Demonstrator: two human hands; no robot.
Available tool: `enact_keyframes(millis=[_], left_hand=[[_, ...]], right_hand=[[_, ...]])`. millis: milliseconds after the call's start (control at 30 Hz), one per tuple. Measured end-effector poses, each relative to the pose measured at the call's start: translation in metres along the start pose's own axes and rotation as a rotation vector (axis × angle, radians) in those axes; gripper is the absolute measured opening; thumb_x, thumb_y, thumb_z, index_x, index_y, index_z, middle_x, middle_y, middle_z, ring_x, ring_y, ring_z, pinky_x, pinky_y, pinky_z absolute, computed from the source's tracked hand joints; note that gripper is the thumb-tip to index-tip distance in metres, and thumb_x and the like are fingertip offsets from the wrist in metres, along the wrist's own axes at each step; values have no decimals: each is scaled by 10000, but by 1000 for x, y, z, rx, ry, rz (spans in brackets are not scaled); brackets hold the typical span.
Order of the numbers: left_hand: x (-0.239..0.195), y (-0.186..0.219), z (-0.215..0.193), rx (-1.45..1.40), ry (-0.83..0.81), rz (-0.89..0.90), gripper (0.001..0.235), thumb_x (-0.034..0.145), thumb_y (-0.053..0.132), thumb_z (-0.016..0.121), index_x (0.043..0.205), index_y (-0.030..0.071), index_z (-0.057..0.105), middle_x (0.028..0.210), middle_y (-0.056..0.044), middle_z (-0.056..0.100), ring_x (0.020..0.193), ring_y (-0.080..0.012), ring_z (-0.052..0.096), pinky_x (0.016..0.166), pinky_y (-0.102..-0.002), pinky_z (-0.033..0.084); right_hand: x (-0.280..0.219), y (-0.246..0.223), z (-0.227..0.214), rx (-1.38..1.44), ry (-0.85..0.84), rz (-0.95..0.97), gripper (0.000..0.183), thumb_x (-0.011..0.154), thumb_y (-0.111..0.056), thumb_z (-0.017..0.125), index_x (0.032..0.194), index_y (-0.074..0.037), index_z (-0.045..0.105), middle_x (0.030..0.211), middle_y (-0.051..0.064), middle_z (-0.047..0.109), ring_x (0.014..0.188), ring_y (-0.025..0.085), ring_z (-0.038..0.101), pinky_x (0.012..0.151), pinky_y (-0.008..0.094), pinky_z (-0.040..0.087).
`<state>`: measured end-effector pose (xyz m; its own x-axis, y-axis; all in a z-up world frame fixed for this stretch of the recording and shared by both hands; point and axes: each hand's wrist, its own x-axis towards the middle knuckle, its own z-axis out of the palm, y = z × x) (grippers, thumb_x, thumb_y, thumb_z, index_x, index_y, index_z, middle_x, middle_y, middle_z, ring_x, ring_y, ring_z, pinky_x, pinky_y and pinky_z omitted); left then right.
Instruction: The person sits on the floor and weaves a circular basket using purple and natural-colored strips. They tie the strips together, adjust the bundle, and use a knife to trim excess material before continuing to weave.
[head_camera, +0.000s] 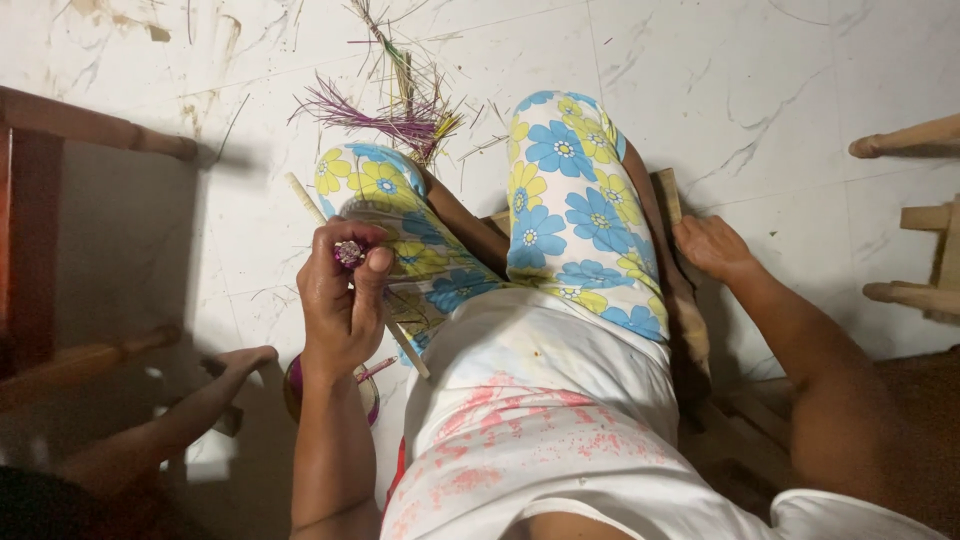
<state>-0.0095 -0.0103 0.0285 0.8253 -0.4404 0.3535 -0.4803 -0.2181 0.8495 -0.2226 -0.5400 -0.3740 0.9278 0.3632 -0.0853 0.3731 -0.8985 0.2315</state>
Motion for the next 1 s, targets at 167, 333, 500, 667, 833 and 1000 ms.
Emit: enact_keyframes(millis=[167,333,500,667,833,1000], left_hand=[[-1,-1,-1,-1,-4,0,297,1084,265,474,1102,-23,542,784,-101,511,636,-189,469,603,-350,423],[-2,-1,-3,14,1,2,299,1086,269,468,1101,-21,541,782,-100,513,636,-191,477,607,-353,434],[-4,-4,-6,29,4,20,294,1085,259,471,1107,-24,544,796,-109,523,645,-205,487,616,-359,435],[-3,-4,-2,23,-7,34,294,1086,257,470,1096,-28,543,789,-108,523,637,-207,480,610,-361,429],[-4,-4,-4,10,-3,40,285,1081,249,484,1090,-29,547,786,-102,541,636,-195,498,609,-347,439],[-4,-3,-5,12,5,29,302,1087,262,476,1094,-31,547,783,-106,523,643,-194,484,611,-348,431]], right_hand=[[10,6,-10,-65,71,-81,143,1002,-97,549,868,-138,518,759,-1,477,556,174,494,603,356,388],[6,6,-4,-134,81,-108,140,981,-96,554,858,-131,498,744,-2,449,552,185,485,614,369,398],[-18,-5,-33,-70,-70,-4,108,987,-129,548,885,-111,517,771,6,472,615,201,524,653,343,433],[-16,-14,-72,422,-316,251,168,1012,-130,431,1155,-84,508,943,117,579,788,353,640,763,438,521],[-17,-13,-107,436,-203,260,235,1080,-137,401,1251,-105,560,974,104,621,897,332,679,823,430,539],[-56,-13,-88,266,-268,379,174,1078,-162,468,1189,-151,601,991,43,625,901,266,686,799,381,559]])
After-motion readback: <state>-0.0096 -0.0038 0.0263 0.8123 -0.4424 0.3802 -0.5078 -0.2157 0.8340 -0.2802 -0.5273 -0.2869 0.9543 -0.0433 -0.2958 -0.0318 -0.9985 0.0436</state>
